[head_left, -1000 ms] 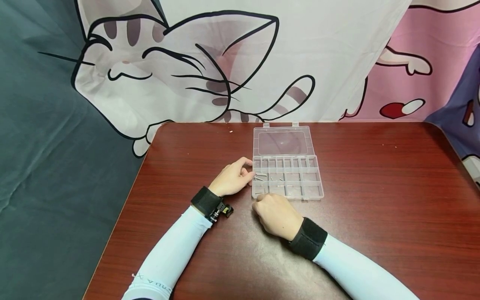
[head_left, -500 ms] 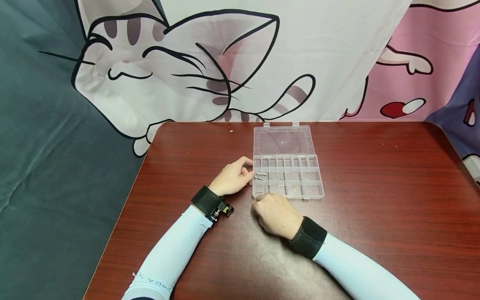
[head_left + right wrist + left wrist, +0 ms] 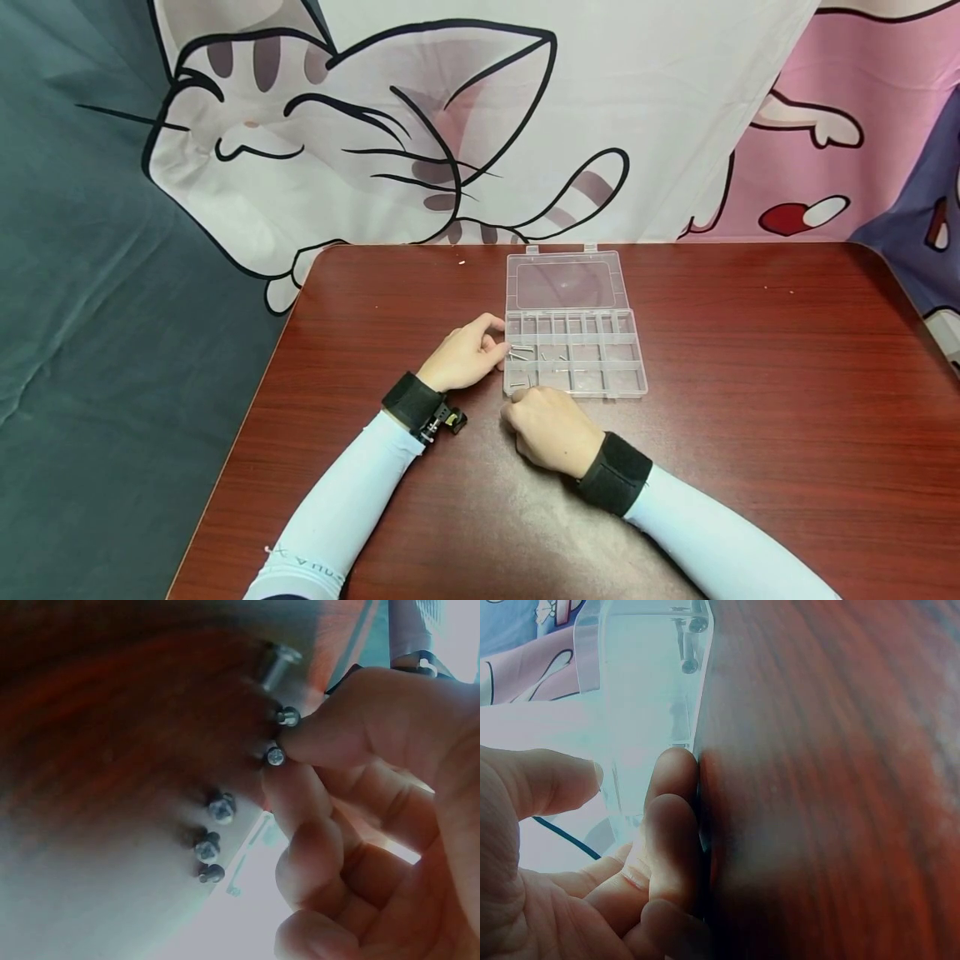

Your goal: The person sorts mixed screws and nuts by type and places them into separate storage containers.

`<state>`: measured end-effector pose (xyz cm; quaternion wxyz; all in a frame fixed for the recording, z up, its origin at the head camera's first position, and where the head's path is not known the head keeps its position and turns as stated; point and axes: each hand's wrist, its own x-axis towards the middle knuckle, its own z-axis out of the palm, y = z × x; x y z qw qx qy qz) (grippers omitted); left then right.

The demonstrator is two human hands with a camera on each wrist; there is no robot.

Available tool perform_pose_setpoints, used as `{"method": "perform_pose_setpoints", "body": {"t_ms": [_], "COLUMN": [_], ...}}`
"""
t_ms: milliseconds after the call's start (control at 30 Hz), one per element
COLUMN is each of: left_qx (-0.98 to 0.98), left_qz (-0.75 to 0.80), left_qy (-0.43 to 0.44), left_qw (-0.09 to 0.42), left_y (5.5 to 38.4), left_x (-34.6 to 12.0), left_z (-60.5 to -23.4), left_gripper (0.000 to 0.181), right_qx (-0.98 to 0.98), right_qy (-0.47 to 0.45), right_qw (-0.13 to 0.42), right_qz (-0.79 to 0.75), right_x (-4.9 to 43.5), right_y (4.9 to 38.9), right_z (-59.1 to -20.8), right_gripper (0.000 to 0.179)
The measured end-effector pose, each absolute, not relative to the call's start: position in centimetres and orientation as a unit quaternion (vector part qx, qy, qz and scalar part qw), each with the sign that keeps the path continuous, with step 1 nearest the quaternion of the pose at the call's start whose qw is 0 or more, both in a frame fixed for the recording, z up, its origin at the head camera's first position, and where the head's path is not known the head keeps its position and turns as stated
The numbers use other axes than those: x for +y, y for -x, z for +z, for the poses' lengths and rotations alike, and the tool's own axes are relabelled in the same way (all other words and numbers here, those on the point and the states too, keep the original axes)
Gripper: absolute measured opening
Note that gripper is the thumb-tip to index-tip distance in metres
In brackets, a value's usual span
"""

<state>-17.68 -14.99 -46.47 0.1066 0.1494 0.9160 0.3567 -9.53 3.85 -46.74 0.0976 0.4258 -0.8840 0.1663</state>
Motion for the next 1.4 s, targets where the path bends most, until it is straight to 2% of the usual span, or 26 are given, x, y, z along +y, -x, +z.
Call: {"method": "perform_pose_setpoints", "body": {"t_ms": [333,733,1033,1400], "left_qx": [0.916,0.915,0.915,0.914], "left_qz": [0.355,0.357,0.358,0.358], "left_qy": [-0.154,-0.151,-0.151,-0.151], "left_qw": [0.104,0.11,0.111,0.111], "left_y": [17.8,17.8,17.8,17.6], "left_x": [-15.0,-15.0,-15.0,-15.0], "left_z": [-46.6,-46.4,-46.6,-46.5], "left_gripper": [0.041,0.041,0.041,0.041], "right_qx": [-0.878,-0.881,-0.9,-0.909], "right_qy": [-0.427,-0.385,-0.339,-0.309], "right_qw": [0.092,0.115,0.126,0.164], "right_qz": [0.196,0.251,0.242,0.226], "right_x": [4.6,7.0,8.5,9.0], "right_y": [10.4,13.2,14.9,15.6], "right_z": [-45.5,-43.8,-43.9,-44.8], "right_gripper": [0.017,0.017,0.012,0.011]}}
